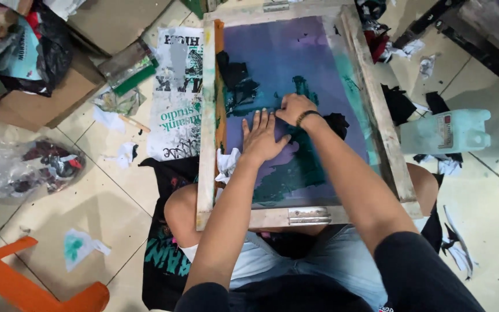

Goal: Manually cleaning ink or residue from a screen printing mesh using scraps of paper or cloth.

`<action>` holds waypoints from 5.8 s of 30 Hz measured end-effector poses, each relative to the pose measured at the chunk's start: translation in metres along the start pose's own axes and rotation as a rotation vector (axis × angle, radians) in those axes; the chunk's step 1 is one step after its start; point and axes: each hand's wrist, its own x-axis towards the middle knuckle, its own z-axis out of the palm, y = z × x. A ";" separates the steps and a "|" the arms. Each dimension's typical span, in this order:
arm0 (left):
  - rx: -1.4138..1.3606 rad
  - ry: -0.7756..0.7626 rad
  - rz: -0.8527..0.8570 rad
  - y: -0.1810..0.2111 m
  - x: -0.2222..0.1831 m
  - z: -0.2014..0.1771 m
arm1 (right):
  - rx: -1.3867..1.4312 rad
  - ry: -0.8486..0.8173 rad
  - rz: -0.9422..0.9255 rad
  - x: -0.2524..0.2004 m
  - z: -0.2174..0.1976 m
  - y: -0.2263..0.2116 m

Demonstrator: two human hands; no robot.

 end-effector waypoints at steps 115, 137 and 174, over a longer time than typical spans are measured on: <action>-0.096 0.029 -0.091 -0.020 -0.007 0.001 | -0.492 -0.021 0.237 0.084 0.061 -0.020; -0.075 0.037 0.025 0.006 -0.013 -0.005 | 0.114 -0.073 -0.143 -0.027 -0.027 0.033; 0.199 0.029 0.154 0.021 0.031 0.028 | 0.022 0.116 -0.286 -0.104 0.010 0.114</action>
